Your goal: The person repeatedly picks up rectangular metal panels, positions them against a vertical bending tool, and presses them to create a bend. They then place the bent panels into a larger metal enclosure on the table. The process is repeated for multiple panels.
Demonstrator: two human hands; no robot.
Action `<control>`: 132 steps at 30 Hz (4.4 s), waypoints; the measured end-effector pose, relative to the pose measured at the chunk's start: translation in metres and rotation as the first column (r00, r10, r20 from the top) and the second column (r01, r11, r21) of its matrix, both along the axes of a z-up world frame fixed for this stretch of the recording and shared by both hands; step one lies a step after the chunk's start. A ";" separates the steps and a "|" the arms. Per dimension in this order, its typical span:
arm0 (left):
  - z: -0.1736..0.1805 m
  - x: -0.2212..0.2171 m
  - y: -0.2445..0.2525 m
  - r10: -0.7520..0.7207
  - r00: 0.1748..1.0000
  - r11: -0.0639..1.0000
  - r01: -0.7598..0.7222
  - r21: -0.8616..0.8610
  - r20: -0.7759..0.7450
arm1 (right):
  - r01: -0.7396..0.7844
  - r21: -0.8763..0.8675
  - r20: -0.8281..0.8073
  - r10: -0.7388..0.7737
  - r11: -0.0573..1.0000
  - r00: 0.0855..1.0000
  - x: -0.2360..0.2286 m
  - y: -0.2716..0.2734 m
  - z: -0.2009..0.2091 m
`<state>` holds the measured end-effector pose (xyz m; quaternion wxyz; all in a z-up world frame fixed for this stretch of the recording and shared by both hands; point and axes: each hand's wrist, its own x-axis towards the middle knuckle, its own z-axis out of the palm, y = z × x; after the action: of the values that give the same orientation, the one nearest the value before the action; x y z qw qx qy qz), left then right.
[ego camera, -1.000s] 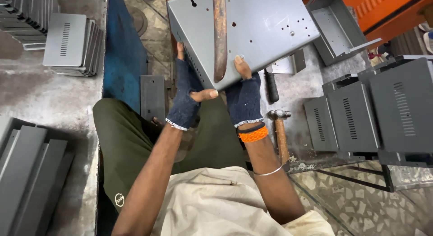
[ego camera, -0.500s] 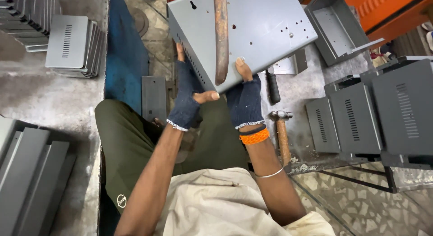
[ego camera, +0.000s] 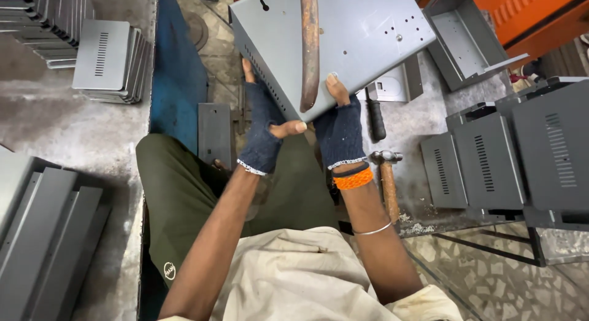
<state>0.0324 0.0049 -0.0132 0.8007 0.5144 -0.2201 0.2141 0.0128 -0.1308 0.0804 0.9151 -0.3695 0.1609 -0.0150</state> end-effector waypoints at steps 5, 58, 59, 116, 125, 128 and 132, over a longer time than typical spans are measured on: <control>0.007 -0.005 -0.001 0.011 1.000 1.000 -0.011 0.028 -0.019 | 0.037 0.015 0.049 -0.038 0.999 0.998 0.009 -0.004 -0.016; 0.072 -0.057 0.004 0.263 0.942 0.954 -0.223 0.199 -0.206 | -0.435 -0.373 0.030 0.479 0.819 0.877 0.022 -0.141 0.004; 0.078 -0.061 0.004 0.268 0.939 0.953 -0.226 0.199 -0.214 | -0.461 -0.237 0.085 0.491 0.855 0.867 0.024 -0.146 -0.004; 0.086 -0.063 0.012 0.544 0.512 0.835 -0.247 0.492 -0.665 | 0.447 -0.879 0.421 0.167 -0.166 0.891 -0.144 -0.079 -0.049; 0.096 -0.066 0.019 0.553 0.707 0.803 -0.311 0.507 -0.441 | 0.794 -0.590 0.586 0.599 -0.146 0.545 -0.094 -0.005 -0.036; 0.071 -0.045 0.023 0.363 0.475 0.929 -0.255 0.270 -0.801 | 0.825 -0.537 0.605 0.602 -0.176 0.522 -0.105 -0.003 -0.030; 0.102 -0.065 0.010 0.370 0.563 0.922 -0.322 0.216 -0.739 | 0.857 -0.501 0.626 0.632 -0.122 0.457 -0.093 -0.011 -0.048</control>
<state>-0.0328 0.0152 0.0891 0.7446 0.6110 0.2398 0.1214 -0.0798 -0.1414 0.0327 0.1996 -0.8049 -0.3555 -0.4311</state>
